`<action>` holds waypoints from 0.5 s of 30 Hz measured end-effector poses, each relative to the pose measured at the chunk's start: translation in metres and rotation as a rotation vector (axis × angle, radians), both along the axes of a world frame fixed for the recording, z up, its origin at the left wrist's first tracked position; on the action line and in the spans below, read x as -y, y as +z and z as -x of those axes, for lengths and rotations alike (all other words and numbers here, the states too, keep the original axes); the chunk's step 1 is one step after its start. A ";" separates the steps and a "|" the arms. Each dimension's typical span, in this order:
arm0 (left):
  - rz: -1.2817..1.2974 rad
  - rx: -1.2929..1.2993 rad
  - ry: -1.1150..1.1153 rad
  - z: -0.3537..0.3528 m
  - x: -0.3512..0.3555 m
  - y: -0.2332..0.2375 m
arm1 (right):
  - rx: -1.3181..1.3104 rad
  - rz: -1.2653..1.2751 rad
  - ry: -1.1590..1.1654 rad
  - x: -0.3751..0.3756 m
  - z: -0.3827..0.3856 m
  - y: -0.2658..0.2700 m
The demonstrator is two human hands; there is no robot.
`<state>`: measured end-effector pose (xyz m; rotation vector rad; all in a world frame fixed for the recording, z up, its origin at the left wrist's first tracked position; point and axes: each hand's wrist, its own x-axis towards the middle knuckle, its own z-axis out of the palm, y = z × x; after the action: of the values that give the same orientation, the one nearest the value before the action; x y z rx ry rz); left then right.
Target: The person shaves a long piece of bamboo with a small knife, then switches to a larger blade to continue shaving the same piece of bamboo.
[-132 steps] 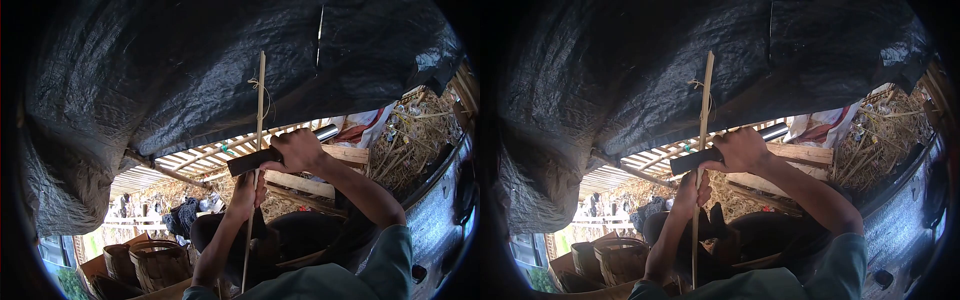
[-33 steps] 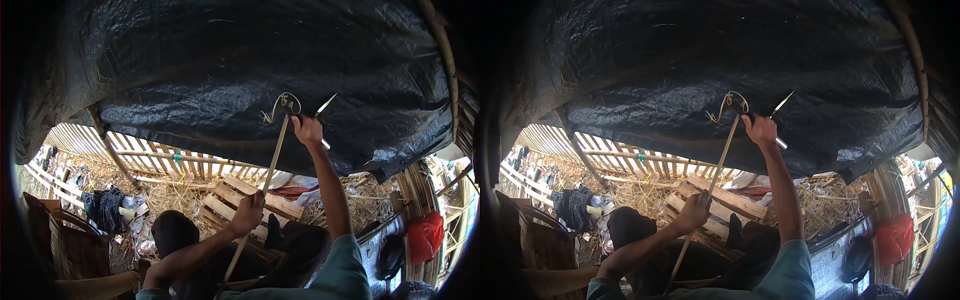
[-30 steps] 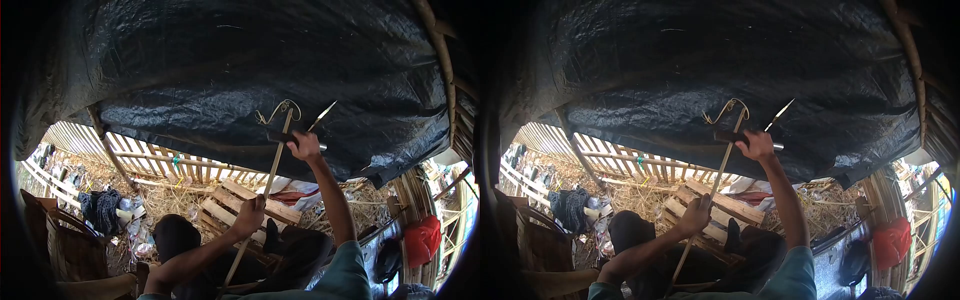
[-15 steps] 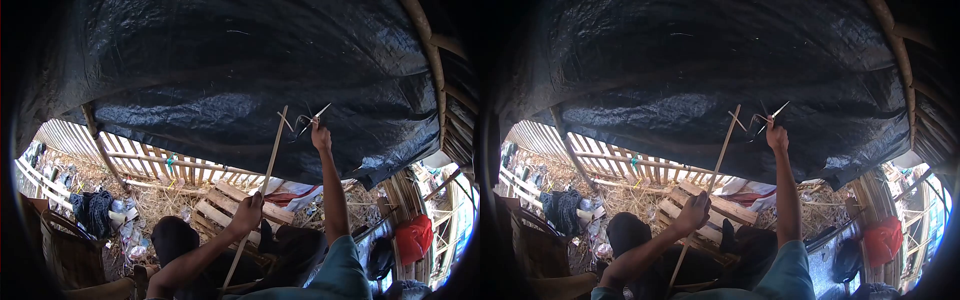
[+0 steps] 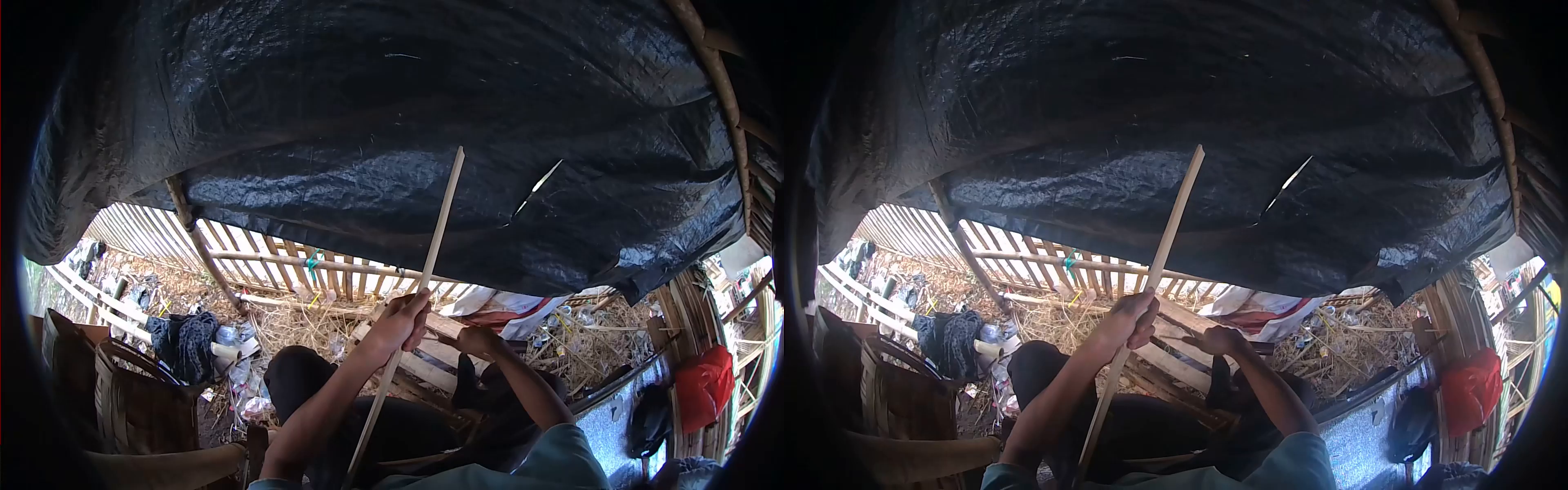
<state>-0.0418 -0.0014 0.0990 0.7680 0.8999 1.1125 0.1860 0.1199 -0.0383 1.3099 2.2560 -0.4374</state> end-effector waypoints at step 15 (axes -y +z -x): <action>-0.027 -0.236 -0.027 0.004 0.002 -0.012 | -1.324 -0.197 -0.274 -0.012 0.034 0.051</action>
<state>-0.0461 -0.0038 0.0868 0.9443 1.0705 1.0260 0.1523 0.1319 0.0127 1.6996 3.1572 -1.5820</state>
